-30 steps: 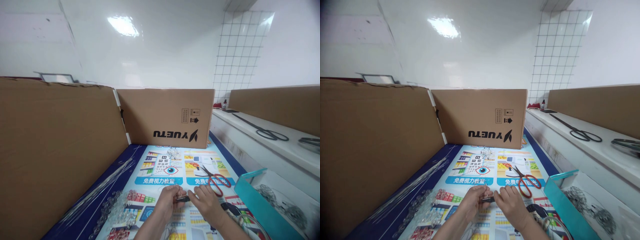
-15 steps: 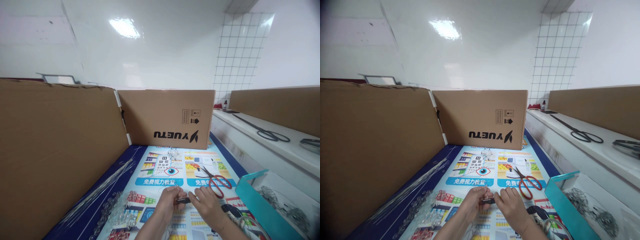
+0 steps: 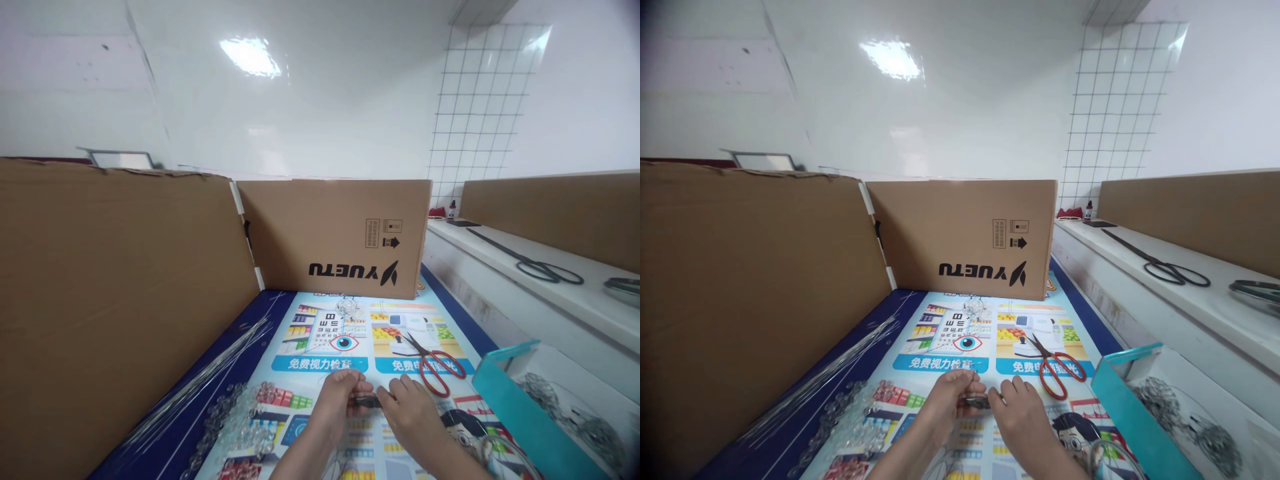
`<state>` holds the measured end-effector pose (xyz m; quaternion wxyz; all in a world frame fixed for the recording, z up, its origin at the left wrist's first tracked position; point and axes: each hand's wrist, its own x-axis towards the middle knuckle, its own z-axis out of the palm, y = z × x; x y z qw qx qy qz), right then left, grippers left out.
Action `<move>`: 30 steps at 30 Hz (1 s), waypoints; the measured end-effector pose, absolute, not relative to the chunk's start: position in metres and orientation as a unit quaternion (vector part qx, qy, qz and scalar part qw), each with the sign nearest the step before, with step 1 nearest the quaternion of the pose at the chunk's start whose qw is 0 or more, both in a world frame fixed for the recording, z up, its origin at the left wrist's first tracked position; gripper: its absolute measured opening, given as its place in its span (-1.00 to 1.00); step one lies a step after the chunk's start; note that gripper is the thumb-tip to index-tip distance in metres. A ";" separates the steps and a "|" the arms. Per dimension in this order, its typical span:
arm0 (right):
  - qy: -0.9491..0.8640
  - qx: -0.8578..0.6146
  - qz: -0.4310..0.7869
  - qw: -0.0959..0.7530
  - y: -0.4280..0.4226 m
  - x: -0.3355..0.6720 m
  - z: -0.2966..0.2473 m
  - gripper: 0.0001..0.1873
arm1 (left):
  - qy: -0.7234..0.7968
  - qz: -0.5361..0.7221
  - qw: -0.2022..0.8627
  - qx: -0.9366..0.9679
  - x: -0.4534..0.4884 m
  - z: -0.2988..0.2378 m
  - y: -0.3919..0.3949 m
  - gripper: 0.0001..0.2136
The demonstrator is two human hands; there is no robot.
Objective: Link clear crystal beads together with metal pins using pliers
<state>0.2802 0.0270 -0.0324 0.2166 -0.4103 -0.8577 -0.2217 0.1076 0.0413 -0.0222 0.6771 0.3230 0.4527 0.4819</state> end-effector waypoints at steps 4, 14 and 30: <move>-0.853 -0.430 -0.192 0.223 0.025 0.277 -0.038 -0.82 | 0.450 0.483 0.676 0.326 0.107 -0.021 0.042 -0.70; -0.833 -0.506 -0.086 0.204 0.017 0.272 -0.035 -0.89 | 0.434 0.488 0.659 0.374 0.107 -0.012 0.038 -0.65; -0.821 -0.531 -0.065 0.197 0.018 0.270 -0.036 -0.92 | 0.423 0.458 0.657 0.424 0.103 -0.013 0.043 -0.61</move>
